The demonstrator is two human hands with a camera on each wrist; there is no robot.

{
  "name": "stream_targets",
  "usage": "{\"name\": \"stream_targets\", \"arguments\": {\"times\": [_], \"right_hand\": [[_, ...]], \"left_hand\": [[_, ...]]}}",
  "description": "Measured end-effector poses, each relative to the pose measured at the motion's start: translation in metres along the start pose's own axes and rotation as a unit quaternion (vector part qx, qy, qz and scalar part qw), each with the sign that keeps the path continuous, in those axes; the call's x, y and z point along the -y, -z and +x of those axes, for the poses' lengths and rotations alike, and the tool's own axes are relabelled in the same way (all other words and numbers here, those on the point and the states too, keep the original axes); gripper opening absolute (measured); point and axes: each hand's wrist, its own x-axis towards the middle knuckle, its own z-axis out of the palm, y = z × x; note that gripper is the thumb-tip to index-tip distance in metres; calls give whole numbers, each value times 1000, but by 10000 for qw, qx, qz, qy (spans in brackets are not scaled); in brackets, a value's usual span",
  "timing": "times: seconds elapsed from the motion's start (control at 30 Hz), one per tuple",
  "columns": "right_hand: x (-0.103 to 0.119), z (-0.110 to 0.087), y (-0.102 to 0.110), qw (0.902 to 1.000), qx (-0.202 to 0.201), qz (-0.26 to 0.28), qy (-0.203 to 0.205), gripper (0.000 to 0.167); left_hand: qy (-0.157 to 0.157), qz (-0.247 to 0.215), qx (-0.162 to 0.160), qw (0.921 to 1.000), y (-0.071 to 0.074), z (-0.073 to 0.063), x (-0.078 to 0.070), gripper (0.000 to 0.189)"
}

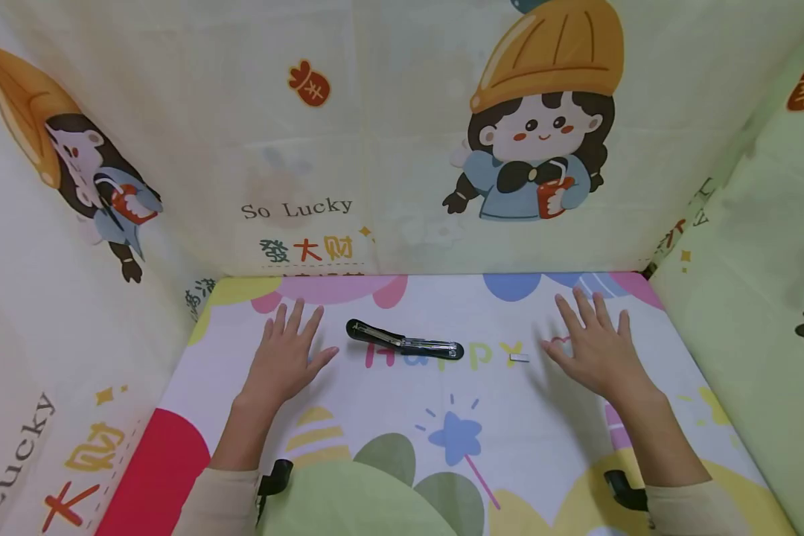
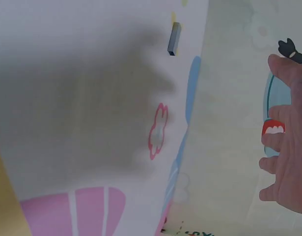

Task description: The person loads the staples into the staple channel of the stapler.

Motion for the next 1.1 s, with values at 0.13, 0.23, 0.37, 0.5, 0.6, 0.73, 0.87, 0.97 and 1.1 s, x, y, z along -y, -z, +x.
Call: {"name": "stream_targets", "arguments": {"times": [0.13, 0.23, 0.37, 0.5, 0.6, 0.73, 0.87, 0.97, 1.1], "right_hand": [[-1, 1, -2, 10000, -14, 19, 96, 86], [-1, 1, -4, 9996, -53, 129, 246, 86], [-1, 3, -8, 9983, -82, 320, 477, 85], [-1, 6, -13, 9965, -87, 487, 676, 82], [-2, 8, -19, 9949, -111, 553, 837, 80], [-3, 10, -30, 9913, -265, 603, 1143, 77], [-4, 12, -40, 9854, -475, 820, 1414, 75], [-4, 12, -47, 9836, -328, 1182, 1326, 72], [-3, 13, -52, 9812, 12, 1597, 1081, 67]], "left_hand": [[-162, -195, 26, 9997, -5, 3, -3, 83], [-229, -463, 62, 9986, -9, 6, -5, 86], [-248, -915, 54, 9955, -13, 8, -8, 90], [-284, -1419, 22, 9895, -14, 11, -12, 93], [-272, -1678, 30, 9854, -15, 13, -15, 94], [-207, -1929, 64, 9810, -19, 16, -19, 93], [-256, -2202, 27, 9751, -22, 20, -22, 91], [-272, -2540, -20, 9668, -25, 24, -22, 87], [-195, -3136, -39, 9493, -31, 28, -23, 81]]}}
